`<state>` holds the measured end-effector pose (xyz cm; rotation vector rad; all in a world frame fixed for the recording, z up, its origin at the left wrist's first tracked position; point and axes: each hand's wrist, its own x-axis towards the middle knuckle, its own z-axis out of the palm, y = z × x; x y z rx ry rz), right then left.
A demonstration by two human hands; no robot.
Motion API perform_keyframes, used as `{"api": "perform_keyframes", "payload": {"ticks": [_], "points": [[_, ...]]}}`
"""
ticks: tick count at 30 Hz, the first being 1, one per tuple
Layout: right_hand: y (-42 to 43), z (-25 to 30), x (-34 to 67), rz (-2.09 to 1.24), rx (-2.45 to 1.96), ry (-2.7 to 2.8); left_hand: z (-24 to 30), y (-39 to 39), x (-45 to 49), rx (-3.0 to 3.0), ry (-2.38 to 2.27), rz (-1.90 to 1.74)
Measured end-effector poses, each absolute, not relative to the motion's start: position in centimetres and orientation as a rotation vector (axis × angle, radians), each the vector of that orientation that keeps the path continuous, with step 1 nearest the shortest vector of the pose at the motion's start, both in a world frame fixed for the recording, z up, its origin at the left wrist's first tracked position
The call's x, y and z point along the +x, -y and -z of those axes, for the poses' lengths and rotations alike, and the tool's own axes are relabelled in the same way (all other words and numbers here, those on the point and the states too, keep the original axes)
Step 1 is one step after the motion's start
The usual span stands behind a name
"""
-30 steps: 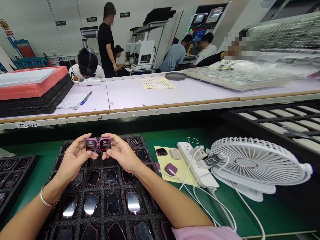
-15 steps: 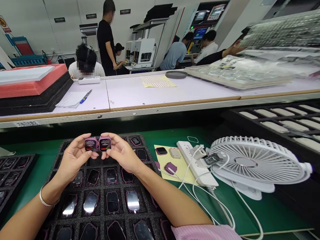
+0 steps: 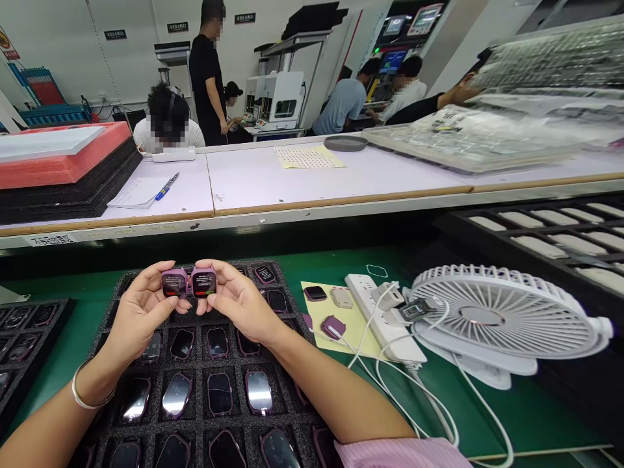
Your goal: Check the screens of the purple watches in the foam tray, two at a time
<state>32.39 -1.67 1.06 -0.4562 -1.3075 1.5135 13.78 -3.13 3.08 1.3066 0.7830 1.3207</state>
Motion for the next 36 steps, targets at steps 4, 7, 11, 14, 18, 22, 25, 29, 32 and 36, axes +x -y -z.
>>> {"api": "perform_keyframes", "payload": {"ticks": [4, 7, 11, 14, 18, 22, 25, 29, 32, 36], "points": [[1.67, -1.06, 32.37, -1.511, -0.466, 1.306, -3.14, 3.18, 13.83, 1.301, -0.785, -1.321], [1.65, -1.04, 32.38, -1.513, -0.462, 1.309, -3.16, 3.25, 13.94, 1.296, -0.804, -1.326], [1.67, -1.08, 32.40, -1.508, -0.473, 1.323, -3.15, 3.34, 14.12, 1.308, -0.834, -1.345], [1.69, -1.05, 32.42, -1.520, -0.455, 1.324, -3.11, 3.35, 14.19, 1.311, -0.846, -1.356], [1.69, -0.91, 32.47, -1.550, -0.434, 1.309, -3.06, 3.35, 14.26, 1.305, -0.859, -1.363], [1.64, -0.91, 32.48, -1.535, -0.437, 1.323, -3.03, 3.31, 14.35, 1.303, -0.868, -1.373], [1.60, -0.86, 32.44, -1.519, -0.437, 1.337, -2.98, 3.27, 14.38, 1.308, -0.865, -1.378], [1.52, -0.59, 32.37, -1.498, -0.482, 1.367, -2.85, 3.22, 14.36, 1.314, -0.866, -1.385], [1.47, -0.50, 32.33, -1.483, -0.495, 1.376, -2.81, 3.24, 14.35, 1.313, -0.866, -1.378], [1.50, -0.69, 32.29, -1.475, -0.519, 1.347, -2.93, 3.36, 14.26, 1.313, -0.847, -1.330]]}}
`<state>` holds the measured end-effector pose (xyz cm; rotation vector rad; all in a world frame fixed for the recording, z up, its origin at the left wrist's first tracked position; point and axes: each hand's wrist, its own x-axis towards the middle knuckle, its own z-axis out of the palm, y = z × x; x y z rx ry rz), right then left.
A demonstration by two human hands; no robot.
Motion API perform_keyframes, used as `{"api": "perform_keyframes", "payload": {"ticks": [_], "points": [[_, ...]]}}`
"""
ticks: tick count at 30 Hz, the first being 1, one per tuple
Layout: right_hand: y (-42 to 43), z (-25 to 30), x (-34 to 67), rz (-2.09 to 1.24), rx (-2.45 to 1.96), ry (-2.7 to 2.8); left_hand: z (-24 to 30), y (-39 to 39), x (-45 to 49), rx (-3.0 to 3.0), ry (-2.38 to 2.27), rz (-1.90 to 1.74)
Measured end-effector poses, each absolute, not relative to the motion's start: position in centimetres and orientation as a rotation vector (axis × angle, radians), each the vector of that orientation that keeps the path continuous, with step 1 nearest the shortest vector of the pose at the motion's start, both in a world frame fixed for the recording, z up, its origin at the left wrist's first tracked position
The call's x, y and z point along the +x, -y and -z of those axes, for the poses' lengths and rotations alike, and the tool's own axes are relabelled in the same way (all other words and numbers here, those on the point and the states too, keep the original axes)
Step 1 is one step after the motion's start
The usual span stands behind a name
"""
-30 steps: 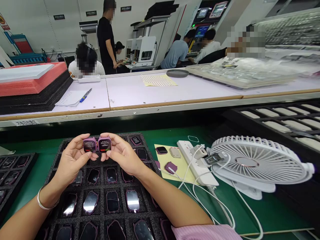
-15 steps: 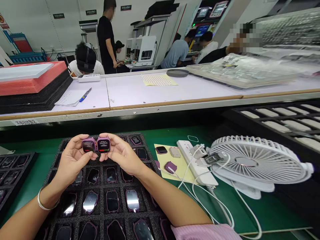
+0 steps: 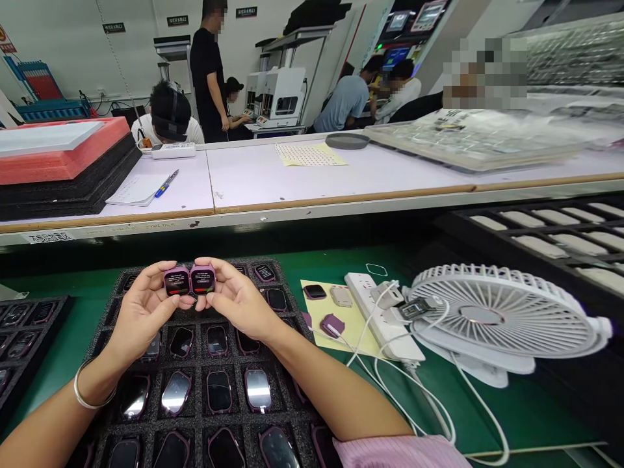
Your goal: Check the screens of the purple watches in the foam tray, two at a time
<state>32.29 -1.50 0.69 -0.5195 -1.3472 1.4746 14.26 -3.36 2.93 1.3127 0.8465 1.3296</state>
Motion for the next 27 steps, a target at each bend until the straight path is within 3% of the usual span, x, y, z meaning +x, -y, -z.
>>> {"api": "perform_keyframes", "payload": {"ticks": [27], "points": [[1.54, -0.78, 31.88, -1.447, -0.610, 1.266, -2.64, 3.40, 13.92, 1.286, -0.854, -1.251]]}}
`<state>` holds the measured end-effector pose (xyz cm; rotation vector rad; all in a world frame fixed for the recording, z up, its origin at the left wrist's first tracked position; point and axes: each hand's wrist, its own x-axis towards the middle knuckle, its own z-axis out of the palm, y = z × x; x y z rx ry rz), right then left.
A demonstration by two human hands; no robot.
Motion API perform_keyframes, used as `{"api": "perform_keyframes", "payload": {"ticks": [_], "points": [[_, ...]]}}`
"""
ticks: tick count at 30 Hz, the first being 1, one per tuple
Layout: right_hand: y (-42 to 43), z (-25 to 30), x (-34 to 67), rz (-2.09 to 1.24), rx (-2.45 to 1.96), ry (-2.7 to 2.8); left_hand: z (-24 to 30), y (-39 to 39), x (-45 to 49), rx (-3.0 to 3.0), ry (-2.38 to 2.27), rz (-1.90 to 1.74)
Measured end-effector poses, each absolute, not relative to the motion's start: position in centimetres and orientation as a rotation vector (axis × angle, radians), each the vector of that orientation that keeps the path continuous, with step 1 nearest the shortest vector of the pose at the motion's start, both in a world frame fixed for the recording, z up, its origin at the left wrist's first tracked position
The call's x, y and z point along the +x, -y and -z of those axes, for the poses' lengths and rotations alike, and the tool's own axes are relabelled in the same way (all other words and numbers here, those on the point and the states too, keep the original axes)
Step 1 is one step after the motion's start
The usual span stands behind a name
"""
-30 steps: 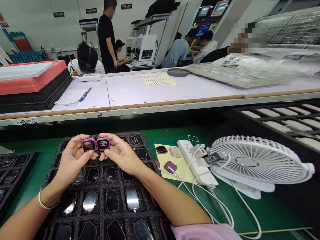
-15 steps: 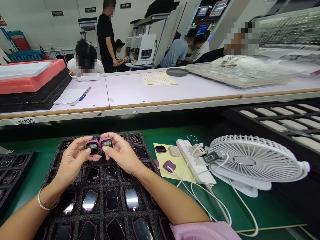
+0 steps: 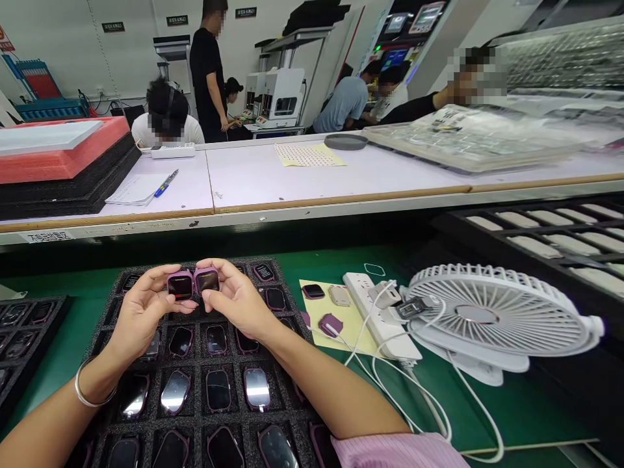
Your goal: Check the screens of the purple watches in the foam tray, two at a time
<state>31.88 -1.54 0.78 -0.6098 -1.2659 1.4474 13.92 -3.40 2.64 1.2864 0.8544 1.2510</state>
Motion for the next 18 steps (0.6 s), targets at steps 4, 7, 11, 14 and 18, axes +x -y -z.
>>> {"api": "perform_keyframes", "payload": {"ticks": [4, 7, 11, 14, 18], "points": [[1.5, -0.8, 31.9, -1.448, -0.621, 1.265, -2.6, 3.3, 13.9, 1.271, -0.851, -1.250], [1.4, -0.8, 31.9, -1.453, -0.627, 1.270, -2.6, 3.1, 13.8, 1.245, -0.862, -1.239], [1.2, -0.7, 31.9, -1.511, -0.614, 1.232, -2.6, 2.9, 13.8, 1.183, -0.880, -1.224], [0.6, -1.2, 31.9, -1.547, -0.619, 1.180, -3.2, 2.3, 13.9, 1.142, -0.890, -1.222], [-1.5, -3.6, 31.7, -1.542, -0.559, 1.159, -5.3, 0.3, 14.1, 1.155, -0.845, -1.286]]}}
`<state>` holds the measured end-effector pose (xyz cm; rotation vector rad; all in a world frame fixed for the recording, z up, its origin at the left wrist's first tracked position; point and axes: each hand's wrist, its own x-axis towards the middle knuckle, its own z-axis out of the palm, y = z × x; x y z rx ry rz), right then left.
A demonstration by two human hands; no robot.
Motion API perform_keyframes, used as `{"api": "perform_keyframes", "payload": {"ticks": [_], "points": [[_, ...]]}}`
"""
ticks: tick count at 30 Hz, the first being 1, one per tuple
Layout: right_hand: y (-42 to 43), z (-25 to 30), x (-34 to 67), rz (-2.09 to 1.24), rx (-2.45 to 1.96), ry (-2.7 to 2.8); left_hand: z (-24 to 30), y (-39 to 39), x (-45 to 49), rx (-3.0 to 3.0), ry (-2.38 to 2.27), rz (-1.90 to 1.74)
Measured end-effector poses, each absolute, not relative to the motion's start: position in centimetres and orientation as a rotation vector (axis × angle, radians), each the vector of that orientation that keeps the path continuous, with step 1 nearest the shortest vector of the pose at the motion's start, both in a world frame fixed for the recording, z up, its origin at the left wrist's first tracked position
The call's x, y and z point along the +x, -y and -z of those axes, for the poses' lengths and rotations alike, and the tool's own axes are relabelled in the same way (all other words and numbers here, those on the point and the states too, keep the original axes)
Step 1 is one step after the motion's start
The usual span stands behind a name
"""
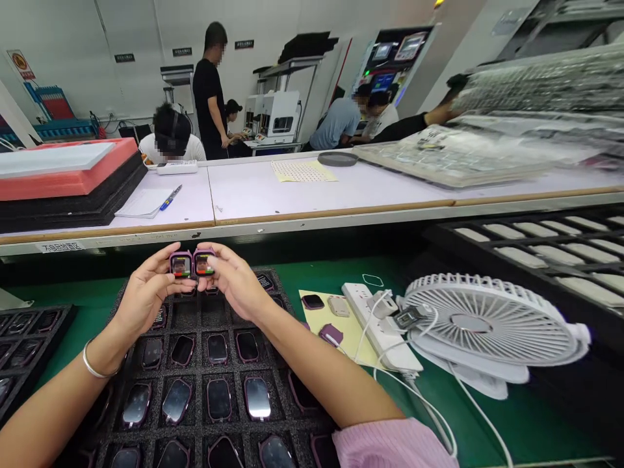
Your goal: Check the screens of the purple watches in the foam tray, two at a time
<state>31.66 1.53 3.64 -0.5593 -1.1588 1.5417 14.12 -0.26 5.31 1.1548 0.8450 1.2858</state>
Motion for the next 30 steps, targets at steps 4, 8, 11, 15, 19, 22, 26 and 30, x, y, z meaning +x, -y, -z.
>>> {"api": "perform_keyframes", "payload": {"ticks": [4, 8, 11, 15, 19, 22, 26, 30], "points": [[-5.1, -7.7, 31.2, -1.405, -0.468, 1.259, -9.0, -3.1, 14.3, 1.247, -0.742, -1.392], [-8.2, -11.9, 30.8, -1.256, -0.379, 1.339, -13.1, -6.0, 14.5, 1.328, -0.638, -1.497], [-9.3, -14.5, 30.8, -1.199, -0.344, 1.370, -15.4, -7.2, 14.7, 1.372, -0.592, -1.545], [-9.5, -17.0, 30.9, -1.150, -0.324, 1.402, -17.4, -7.6, 14.9, 1.425, -0.534, -1.592], [-9.0, -18.9, 31.0, -1.126, -0.290, 1.467, -18.8, -7.3, 15.1, 1.467, -0.482, -1.650], [-8.6, -20.1, 31.0, -1.115, -0.243, 1.492, -19.7, -6.9, 15.2, 1.513, -0.447, -1.685], [-8.0, -21.0, 31.2, -1.041, -0.201, 1.544, -20.6, -6.6, 15.2, 1.610, -0.420, -1.708], [-7.4, -21.4, 31.5, -0.997, -0.190, 1.583, -21.0, -6.5, 15.1, 1.696, -0.385, -1.720]]}}
